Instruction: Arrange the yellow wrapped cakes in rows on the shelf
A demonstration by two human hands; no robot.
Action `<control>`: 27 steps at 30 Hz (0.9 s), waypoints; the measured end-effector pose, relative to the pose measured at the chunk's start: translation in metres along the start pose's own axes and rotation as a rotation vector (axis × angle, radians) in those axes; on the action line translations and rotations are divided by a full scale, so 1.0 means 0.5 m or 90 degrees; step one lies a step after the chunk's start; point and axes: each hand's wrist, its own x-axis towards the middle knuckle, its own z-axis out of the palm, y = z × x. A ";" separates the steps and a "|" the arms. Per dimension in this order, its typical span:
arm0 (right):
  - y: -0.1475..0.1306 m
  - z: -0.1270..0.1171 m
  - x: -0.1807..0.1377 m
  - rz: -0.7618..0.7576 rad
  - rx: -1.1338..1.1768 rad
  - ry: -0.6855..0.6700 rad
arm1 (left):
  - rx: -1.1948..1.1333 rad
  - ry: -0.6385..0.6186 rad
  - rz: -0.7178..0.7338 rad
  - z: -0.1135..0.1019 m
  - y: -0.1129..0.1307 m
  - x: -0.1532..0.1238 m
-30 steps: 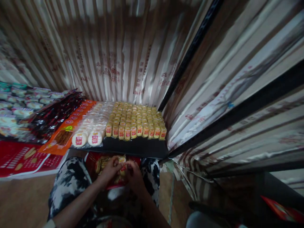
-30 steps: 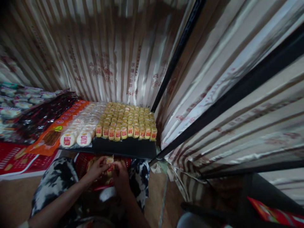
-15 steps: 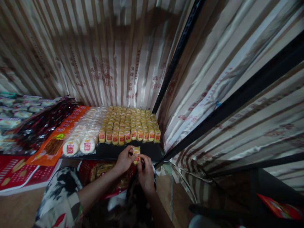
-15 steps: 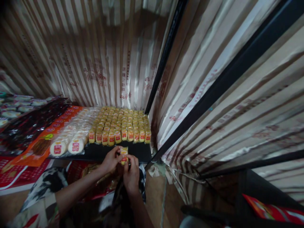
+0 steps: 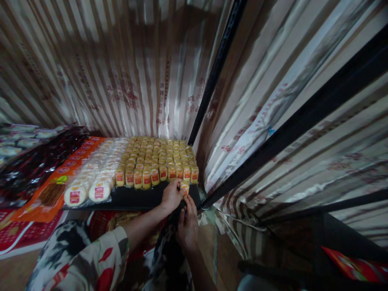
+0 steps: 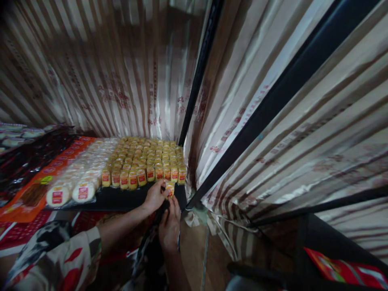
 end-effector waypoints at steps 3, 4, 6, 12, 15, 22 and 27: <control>0.006 0.005 0.005 -0.002 0.007 -0.023 | 0.003 0.023 0.002 -0.003 -0.005 -0.001; 0.006 0.009 0.008 -0.002 0.011 -0.030 | 0.003 0.036 -0.001 -0.008 -0.009 -0.002; 0.004 0.019 0.014 -0.009 0.021 -0.044 | 0.007 0.062 -0.006 -0.020 -0.018 -0.004; -0.017 0.070 0.041 -0.068 0.065 -0.090 | 0.068 0.115 0.002 -0.068 -0.050 0.002; -0.026 0.092 0.057 -0.079 0.070 -0.090 | 0.096 0.121 0.020 -0.083 -0.065 0.009; -0.023 0.109 0.082 -0.074 0.025 -0.100 | 0.126 0.117 0.069 -0.089 -0.071 0.021; -0.028 0.109 0.084 -0.073 -0.032 -0.109 | 0.164 0.143 0.046 -0.085 -0.074 0.022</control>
